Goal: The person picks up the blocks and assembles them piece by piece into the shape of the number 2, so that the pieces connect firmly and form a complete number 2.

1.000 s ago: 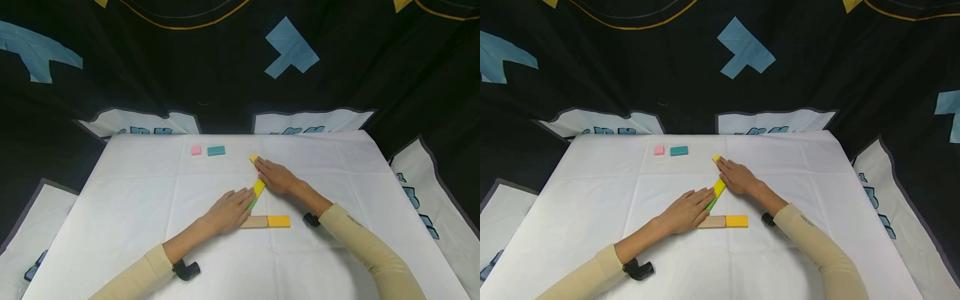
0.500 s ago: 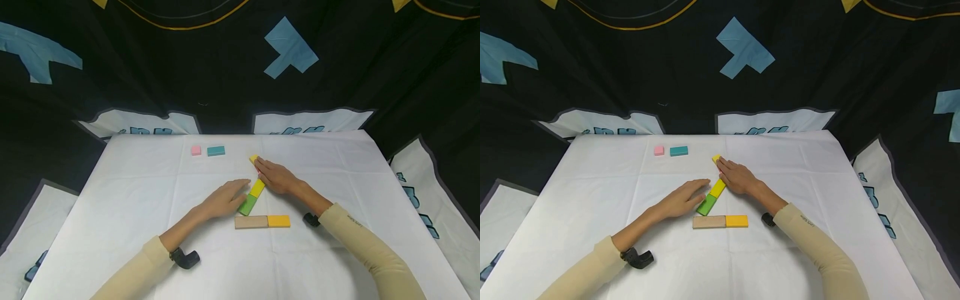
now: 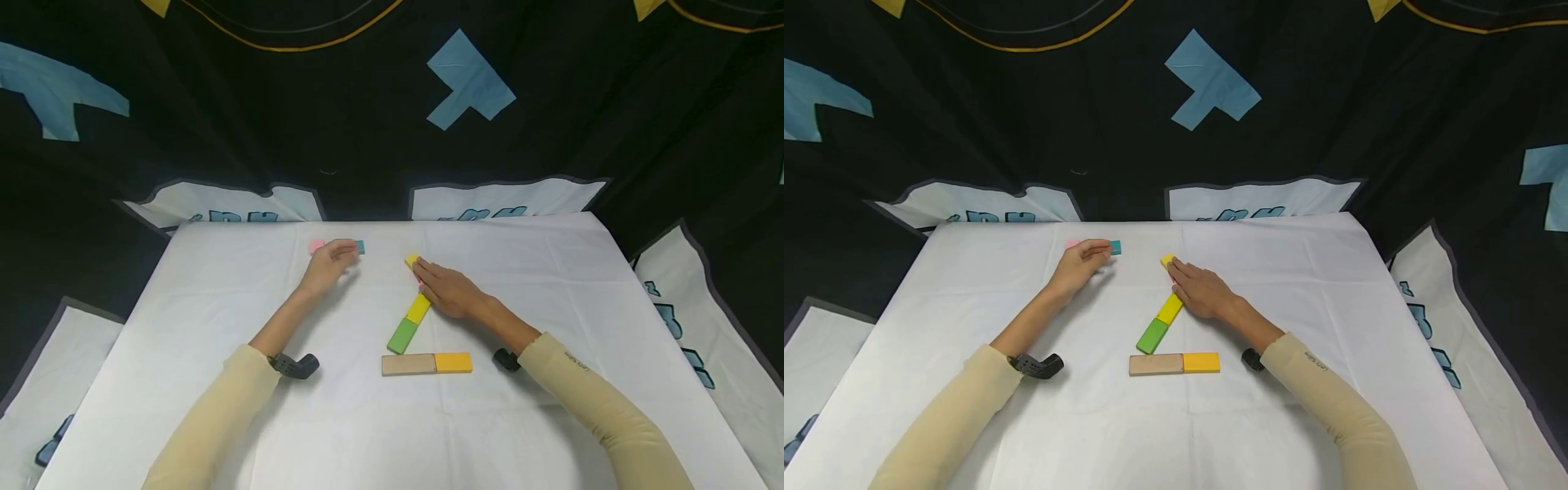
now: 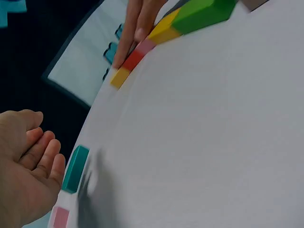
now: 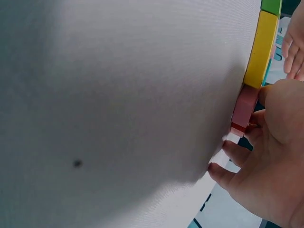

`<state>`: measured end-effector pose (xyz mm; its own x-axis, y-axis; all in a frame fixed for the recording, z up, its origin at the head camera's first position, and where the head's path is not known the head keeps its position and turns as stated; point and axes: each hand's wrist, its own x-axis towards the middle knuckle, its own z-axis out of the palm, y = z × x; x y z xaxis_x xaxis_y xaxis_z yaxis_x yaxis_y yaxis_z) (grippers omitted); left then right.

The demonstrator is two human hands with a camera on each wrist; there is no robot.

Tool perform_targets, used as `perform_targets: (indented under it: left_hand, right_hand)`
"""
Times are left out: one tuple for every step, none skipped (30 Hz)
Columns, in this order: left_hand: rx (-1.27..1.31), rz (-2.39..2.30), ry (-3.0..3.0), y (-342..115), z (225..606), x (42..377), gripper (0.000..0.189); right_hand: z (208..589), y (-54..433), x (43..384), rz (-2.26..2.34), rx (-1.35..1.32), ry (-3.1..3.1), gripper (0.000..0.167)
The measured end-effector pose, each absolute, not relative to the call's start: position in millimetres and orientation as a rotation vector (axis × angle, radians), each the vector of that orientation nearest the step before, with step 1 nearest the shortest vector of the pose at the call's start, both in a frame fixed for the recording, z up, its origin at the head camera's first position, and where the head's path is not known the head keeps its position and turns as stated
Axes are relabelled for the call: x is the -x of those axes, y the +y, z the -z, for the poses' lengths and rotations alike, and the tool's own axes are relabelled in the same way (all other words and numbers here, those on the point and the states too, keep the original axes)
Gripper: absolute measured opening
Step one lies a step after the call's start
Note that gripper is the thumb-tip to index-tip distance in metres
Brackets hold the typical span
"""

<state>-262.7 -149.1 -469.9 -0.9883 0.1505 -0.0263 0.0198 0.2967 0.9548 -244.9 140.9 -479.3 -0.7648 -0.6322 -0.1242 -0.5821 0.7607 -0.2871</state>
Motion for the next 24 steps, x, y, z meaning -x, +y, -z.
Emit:
perform_targets:
  left_hand:
    - [-0.159, -1.788, 2.461, -151, 469, 266, 0.038]
    - [-0.162, -1.774, 2.488, -153, 469, 269, 0.038]
    - [-0.160, -1.755, 2.516, -155, 470, 272, 0.037]
    - [-0.158, -1.728, 2.544, -156, 470, 275, 0.038]
    - [-0.153, -1.699, 2.570, -158, 470, 277, 0.038]
    - [-0.154, -1.668, 2.594, -159, 471, 279, 0.039]
    - [-0.154, -1.641, 2.618, -160, 472, 282, 0.039]
    - [-0.149, -1.614, 2.642, -161, 473, 284, 0.039]
    - [-0.143, -1.591, 2.663, -162, 474, 285, 0.040]
    - [-0.139, -1.570, 2.684, -162, 475, 287, 0.040]
    - [-0.137, -1.556, 2.701, -163, 477, 289, 0.041]
    - [-0.139, -1.543, 2.717, -164, 478, 291, 0.041]
    - [-0.138, -1.536, 2.725, -164, 479, 293, 0.041]
    - [-0.139, -1.529, 2.732, -164, 479, 294, 0.042]
    - [-0.144, -1.523, 2.737, -165, 480, 295, 0.043]
    - [-0.152, -1.508, 2.742, -165, 481, 296, 0.043]
    - [-0.161, -1.497, 2.744, -166, 482, 297, 0.044]
    - [-0.173, -1.484, 2.746, -166, 482, 297, 0.045]
    - [-0.180, -1.466, 2.752, -166, 483, 298, 0.045]
    - [-0.189, -1.442, 2.765, -166, 483, 298, 0.046]
    - [-0.199, -1.416, 2.781, -166, 484, 299, 0.046]
    - [-0.209, -1.386, 2.801, -166, 485, 299, 0.046]
    - [-0.221, -1.359, 2.824, -166, 486, 300, 0.046]
    - [-0.231, -1.330, 2.848, -166, 486, 300, 0.046]
  right_hand:
    - [480, 141, 245, 0.341, 0.961, 2.744, 0.057]
    - [480, 141, 245, 0.342, 0.962, 2.745, 0.057]
    - [480, 141, 245, 0.342, 0.964, 2.746, 0.057]
    - [480, 141, 245, 0.336, 0.963, 2.746, 0.057]
    - [481, 141, 246, 0.331, 0.964, 2.749, 0.057]
    - [481, 141, 246, 0.328, 0.965, 2.750, 0.057]
    - [482, 141, 246, 0.326, 0.964, 2.750, 0.057]
    - [482, 142, 246, 0.323, 0.964, 2.749, 0.057]
    - [483, 142, 247, 0.318, 0.965, 2.749, 0.057]
    - [483, 142, 247, 0.313, 0.966, 2.749, 0.057]
    - [483, 142, 247, 0.314, 0.971, 2.750, 0.057]
    - [484, 142, 247, 0.308, 0.973, 2.750, 0.057]
    - [484, 143, 247, 0.307, 0.977, 2.751, 0.057]
    - [484, 143, 247, 0.306, 0.981, 2.751, 0.057]
    - [483, 143, 247, 0.308, 0.985, 2.753, 0.057]
    - [483, 143, 247, 0.311, 0.989, 2.754, 0.057]
    - [483, 143, 247, 0.313, 0.993, 2.755, 0.057]
    - [482, 144, 247, 0.313, 0.996, 2.756, 0.057]
    - [482, 144, 247, 0.316, 1.001, 2.758, 0.057]
    - [482, 144, 246, 0.315, 1.003, 2.759, 0.057]
    - [483, 144, 246, 0.315, 1.007, 2.762, 0.057]
    - [483, 144, 246, 0.311, 1.010, 2.764, 0.057]
    - [483, 144, 247, 0.308, 1.012, 2.766, 0.057]
    - [484, 144, 247, 0.309, 1.013, 2.767, 0.057]
